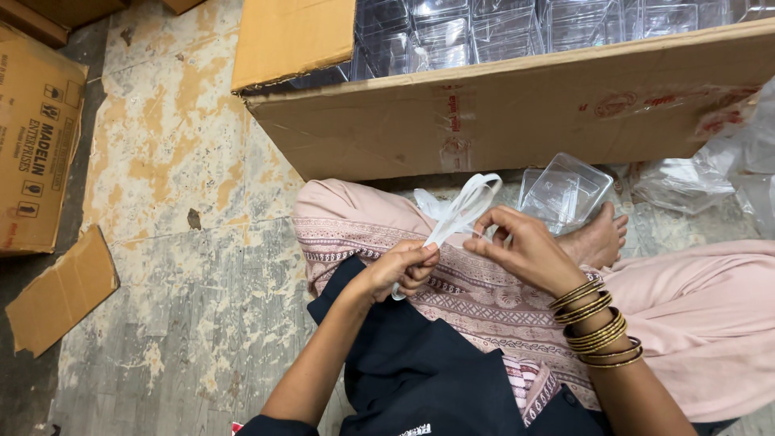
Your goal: The person sits on the floor next to a carton of clear plastic boxes, takes boxes out one at a time, wraps each in white plastic sheeting, and ties a white ribbon around the wrapped box. Wrapped boxes are set aside as they are finished.
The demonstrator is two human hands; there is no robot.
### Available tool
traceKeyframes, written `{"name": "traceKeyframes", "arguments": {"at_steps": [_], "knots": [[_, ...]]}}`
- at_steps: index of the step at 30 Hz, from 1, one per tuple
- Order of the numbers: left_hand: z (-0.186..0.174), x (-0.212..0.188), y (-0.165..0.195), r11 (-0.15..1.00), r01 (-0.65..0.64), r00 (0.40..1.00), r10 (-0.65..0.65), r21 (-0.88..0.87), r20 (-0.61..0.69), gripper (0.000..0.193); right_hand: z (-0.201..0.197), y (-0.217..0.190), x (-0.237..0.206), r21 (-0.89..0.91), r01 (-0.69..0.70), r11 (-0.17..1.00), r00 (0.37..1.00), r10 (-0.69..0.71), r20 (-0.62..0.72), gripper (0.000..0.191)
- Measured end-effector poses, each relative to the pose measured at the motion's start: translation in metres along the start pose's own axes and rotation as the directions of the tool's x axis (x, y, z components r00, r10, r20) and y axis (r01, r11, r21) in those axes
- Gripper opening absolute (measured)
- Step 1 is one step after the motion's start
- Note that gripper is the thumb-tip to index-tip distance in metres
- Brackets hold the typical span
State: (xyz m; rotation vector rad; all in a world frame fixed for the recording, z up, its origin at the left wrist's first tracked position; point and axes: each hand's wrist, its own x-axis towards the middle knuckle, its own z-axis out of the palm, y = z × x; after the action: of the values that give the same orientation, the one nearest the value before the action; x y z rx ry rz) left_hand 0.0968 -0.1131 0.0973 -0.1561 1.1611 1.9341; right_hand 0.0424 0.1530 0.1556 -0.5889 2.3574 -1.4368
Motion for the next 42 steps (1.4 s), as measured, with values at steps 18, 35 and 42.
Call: {"name": "traceKeyframes", "arguments": {"at_steps": [18,35,42], "knots": [[0.01,0.008,-0.002,0.978,0.106,0.982,-0.074,0.182,-0.175,0.037,-0.002,-0.021,-0.007,-0.539,0.286,0.792,0.914,-0.395,-0.096,0.025],[0.006,0.002,0.006,0.998,0.037,0.996,-0.034,-0.042,0.079,0.036,-0.002,0.001,-0.008,-0.346,0.367,0.863,0.893,-0.432,-0.129,0.026],[0.003,0.007,-0.001,0.986,0.083,0.993,-0.07,0.142,-0.099,0.036,-0.004,-0.005,-0.009,-0.542,0.368,0.755,0.902,-0.432,0.011,0.022]]}}
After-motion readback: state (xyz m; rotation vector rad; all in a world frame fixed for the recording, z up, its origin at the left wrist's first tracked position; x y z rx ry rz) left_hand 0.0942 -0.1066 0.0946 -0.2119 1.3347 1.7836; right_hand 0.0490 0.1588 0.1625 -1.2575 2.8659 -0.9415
